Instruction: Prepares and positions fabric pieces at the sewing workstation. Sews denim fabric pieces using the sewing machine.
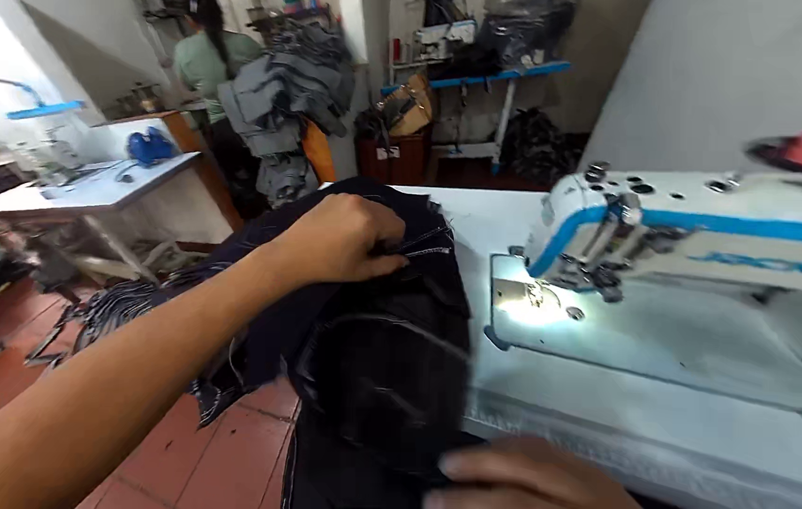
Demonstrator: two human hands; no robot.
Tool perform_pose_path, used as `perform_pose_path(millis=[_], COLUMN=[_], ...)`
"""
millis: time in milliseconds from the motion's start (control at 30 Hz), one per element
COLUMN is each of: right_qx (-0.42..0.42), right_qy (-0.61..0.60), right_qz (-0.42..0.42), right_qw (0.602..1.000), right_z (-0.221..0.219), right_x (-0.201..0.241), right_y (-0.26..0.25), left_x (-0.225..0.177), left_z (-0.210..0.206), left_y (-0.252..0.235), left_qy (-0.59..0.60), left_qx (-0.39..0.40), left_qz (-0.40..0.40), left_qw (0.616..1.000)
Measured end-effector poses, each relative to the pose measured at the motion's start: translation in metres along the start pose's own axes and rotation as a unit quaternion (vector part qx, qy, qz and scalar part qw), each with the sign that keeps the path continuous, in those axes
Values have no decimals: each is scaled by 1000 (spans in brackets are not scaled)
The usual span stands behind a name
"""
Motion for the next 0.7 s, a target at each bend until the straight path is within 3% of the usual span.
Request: perform_pose_path(millis=[33, 67, 100, 167, 200, 267, 333, 433, 533, 633, 700], right_qx=[-51, -85, -67, 49, 46, -27, -61, 9, -25, -128, -127], right_qy=[69, 173, 239, 212, 205, 186, 219, 241, 257, 292, 295], right_qz=[10, -34, -128, -321, -322, -248, -198, -214, -158, -169, -187], right_qw=[996, 981, 960, 922, 923, 950, 953, 947, 953, 933, 928], right_z=[3, 3, 0, -12, -14, -8, 4, 9, 20, 35, 31], right_x=[-20, -60, -110, -188, -196, -177, -163, -174, -172, -159, -153], right_y=[-16, -24, -22, 7, 19, 38, 60, 75, 64, 79, 95], left_x=[-14, -27, -41, -65, -69, -67, -65, -103, -135, -107, -111], left_z=[-15, -35, -58, -105, -120, -126, -109, -118, -175, -179, -182], left_y=[-11, -17, -19, -12, -8, -3, -5, -8, 1, 6, 15], left_qy=[4, 5, -1, -14, -15, -13, -33, -42, 64, 159, 177], left_qx=[10, 25, 41, 83, 95, 93, 55, -7, 47, 107, 109], left_qz=[8, 17, 27, 57, 76, 120, 156, 143, 92, 124, 127], left_qw=[1000, 1000, 999, 995, 992, 988, 986, 989, 993, 974, 970])
Point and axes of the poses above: each hand's wrist, its own y-axis away from the middle knuckle, its own z-axis out of the back of the hand, x = y × z, the point moved 8 cm from there along -y, towards the middle knuckle, and after that the axes turned 14 degrees about -y, right-handed, at the moved point
